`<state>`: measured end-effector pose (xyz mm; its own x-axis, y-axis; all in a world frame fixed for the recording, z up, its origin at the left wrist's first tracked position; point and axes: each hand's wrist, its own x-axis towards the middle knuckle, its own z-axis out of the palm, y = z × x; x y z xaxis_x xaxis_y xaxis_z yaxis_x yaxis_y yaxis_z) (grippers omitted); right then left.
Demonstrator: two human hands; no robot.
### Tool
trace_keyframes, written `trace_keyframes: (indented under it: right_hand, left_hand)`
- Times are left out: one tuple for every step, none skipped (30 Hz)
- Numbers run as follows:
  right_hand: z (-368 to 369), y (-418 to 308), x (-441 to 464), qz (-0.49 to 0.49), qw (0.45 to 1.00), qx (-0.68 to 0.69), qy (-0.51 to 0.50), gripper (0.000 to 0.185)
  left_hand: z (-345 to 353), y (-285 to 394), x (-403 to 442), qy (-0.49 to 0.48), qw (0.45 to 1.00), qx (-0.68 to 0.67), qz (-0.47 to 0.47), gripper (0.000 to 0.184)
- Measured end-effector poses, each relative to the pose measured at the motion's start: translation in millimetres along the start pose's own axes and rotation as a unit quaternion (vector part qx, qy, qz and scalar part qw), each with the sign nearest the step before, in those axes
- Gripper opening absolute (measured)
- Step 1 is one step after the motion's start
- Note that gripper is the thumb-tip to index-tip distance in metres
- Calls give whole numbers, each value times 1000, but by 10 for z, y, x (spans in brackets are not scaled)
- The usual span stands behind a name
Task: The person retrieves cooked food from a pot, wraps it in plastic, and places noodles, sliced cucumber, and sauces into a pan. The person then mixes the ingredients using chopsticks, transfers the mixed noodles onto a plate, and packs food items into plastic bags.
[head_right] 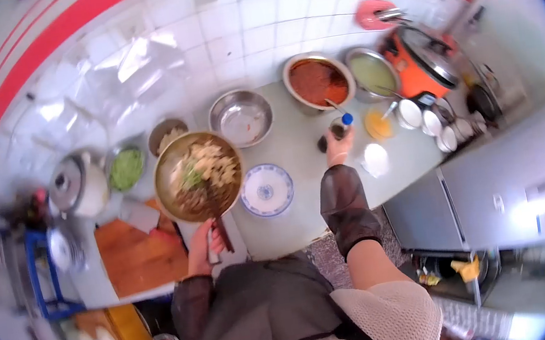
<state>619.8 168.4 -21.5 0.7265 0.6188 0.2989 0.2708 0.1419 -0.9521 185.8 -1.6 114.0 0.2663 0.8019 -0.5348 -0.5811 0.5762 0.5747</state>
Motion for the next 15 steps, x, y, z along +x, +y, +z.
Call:
trace_keyframes:
  right_hand:
    - [12, -16, 20, 1, 1000, 9, -9, 73]
    - [-4, -81, 3, 8, 999, 16, -29, 73]
    - [-34, -174, -35, -26, 995, -16, -90, 68]
    - [-79, -316, -51, -63, 986, -47, -144, 64]
    - [-127, -491, -63, -127, 963, -117, -206, 63]
    - [-170, -788, -22, -123, 963, -113, -209, 63]
    - [-222, -1168, 27, -243, 894, -190, -326, 61]
    - [-248, -1475, 106, -356, 787, -259, -432, 59]
    - [-256, -1661, 179, -355, 782, -259, -442, 59]
    - [-249, -1810, 227, -430, 687, -333, -482, 52]
    - [-240, -1925, 259, -498, 579, -397, -509, 46]
    - [-245, -2036, 302, -499, 576, -392, -516, 46]
    - [-233, -2130, 337, -555, 513, -401, -518, 37]
    - [-188, -2178, 357, -607, 449, -407, -515, 30]
    - [-93, -2193, 352, -595, 413, -457, -517, 19]
  left_hand:
    - [203, -131, 35, 4, 1000, 0, 2, 24]
    - [385, -254, 67, -1, 1000, 4, 6, 23]
    - [540, -381, 100, 11, 1000, 3, 18, 23]
    - [693, -484, 166, 16, 1000, 4, 9, 23]
    - [815, -546, 221, 21, 1000, 5, -6, 22]
    - [903, -648, 279, 28, 1000, 6, -4, 22]
    - [966, -760, 339, 39, 999, 22, 2, 22]
    - [1031, -861, 412, 51, 998, 34, 9, 21]
    - [1078, -949, 492, 69, 996, 58, 16, 21]
    - [1155, -1020, 530, 76, 996, 49, 12, 21]
    - [1224, -1064, 561, 75, 996, 45, 22, 20]
    - [1297, -1089, 575, 72, 996, 44, 34, 20]
    - [1363, -1107, 577, 77, 996, 40, 37, 20]
    - [1430, -1115, 569, 84, 994, 55, 34, 22]
    - [1473, -1119, 566, 90, 993, 72, 31, 24]
